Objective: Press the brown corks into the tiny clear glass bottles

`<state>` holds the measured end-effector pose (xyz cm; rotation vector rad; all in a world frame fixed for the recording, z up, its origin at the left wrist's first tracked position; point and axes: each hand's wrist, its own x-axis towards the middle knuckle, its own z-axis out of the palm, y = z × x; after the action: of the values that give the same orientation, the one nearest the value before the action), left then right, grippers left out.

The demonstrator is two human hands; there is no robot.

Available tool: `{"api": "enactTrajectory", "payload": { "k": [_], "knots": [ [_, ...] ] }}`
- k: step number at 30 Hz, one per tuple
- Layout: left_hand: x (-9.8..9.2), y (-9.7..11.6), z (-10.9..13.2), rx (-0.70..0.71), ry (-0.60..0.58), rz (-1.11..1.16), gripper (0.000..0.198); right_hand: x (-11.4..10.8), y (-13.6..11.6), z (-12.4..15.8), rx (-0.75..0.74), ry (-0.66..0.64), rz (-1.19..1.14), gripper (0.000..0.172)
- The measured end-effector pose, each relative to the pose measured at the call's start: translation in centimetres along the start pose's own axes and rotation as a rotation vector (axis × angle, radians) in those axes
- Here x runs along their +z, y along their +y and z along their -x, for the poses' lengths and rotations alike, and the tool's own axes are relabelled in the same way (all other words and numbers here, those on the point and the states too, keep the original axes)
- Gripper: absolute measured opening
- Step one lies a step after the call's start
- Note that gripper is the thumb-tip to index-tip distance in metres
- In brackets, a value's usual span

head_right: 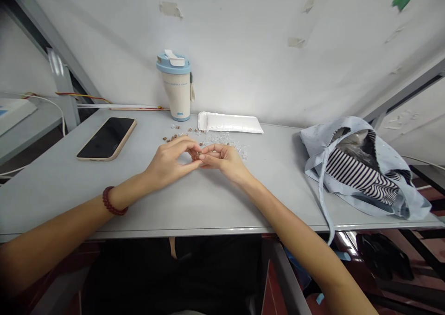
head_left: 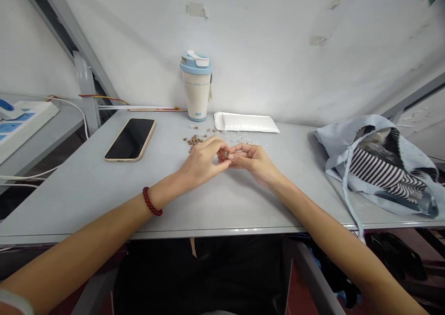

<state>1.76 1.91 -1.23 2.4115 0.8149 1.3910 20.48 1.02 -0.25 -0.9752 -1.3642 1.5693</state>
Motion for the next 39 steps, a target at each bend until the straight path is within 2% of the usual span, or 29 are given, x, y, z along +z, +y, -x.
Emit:
{"api": "enactTrajectory", "payload": {
  "k": [2, 5, 8, 14, 17, 19, 22, 24, 26, 28, 32, 35, 37, 39],
  "knots": [
    [-0.1, 0.0, 0.0, 0.056, -0.022, -0.032, 0.005, 0.0, 0.0, 0.0, 0.021, -0.007, -0.005, 0.025],
    [-0.4, -0.2, -0.2, 0.078, -0.068, -0.037, 0.012, 0.0, 0.0, 0.1, 0.017, 0.006, -0.013, 0.023],
    [-0.6, -0.4, -0.2, 0.068, -0.09, -0.031, 0.017, 0.0, -0.1, 0.0, 0.012, 0.007, -0.004, 0.022],
    [-0.5, -0.3, -0.1, 0.064, -0.11, -0.002, 0.013, 0.1, -0.1, -0.1, 0.041, -0.011, 0.038, 0.028],
    [-0.5, -1.0, -0.1, 0.0, -0.12, 0.035, 0.017, 0.0, -0.6, -0.1, 0.078, -0.018, 0.133, 0.031],
    [-0.7, -2.0, -0.1, -0.106, -0.14, 0.008, 0.022, -0.7, -1.3, 0.0, 0.039, 0.071, 0.29, 0.028],
    [-1.0, -3.3, -0.2, -0.302, -0.169, -0.068, 0.025, -2.9, -3.0, 0.6, -0.097, 0.361, 0.651, 0.029],
    [-1.1, -3.8, -0.5, -0.393, -0.144, -0.069, 0.024, -4.7, -4.0, 1.2, -0.02, 0.418, 0.89, 0.03],
    [-1.1, -3.8, -0.8, -0.441, -0.064, -0.029, 0.027, -6.3, -4.7, 1.7, 0.118, 0.363, 1.024, 0.029],
    [-1.3, -3.6, -1.1, -0.461, 0.034, -0.012, 0.028, -7.2, -4.9, 1.9, 0.237, 0.289, 1.044, 0.028],
    [-3.0, -4.5, -1.6, -0.537, 0.149, -0.083, 0.02, -7.0, -3.9, 1.6, 0.276, 0.123, 0.999, 0.021],
    [-5.4, -6.4, -1.4, -0.612, 0.132, -0.202, 0.012, -6.2, -3.2, 1.3, 0.242, 0.041, 1.087, 0.004],
    [-6.8, -7.7, -1.1, -0.658, 0.021, -0.292, 0.007, -5.7, -3.0, 1.2, 0.202, 0.037, 1.119, 0.005],
    [-7.4, -8.6, -0.7, -0.663, -0.04, -0.307, 0.006, -5.5, -3.1, 1.2, 0.156, 0.071, 1.106, 0.006]
  ]
}}
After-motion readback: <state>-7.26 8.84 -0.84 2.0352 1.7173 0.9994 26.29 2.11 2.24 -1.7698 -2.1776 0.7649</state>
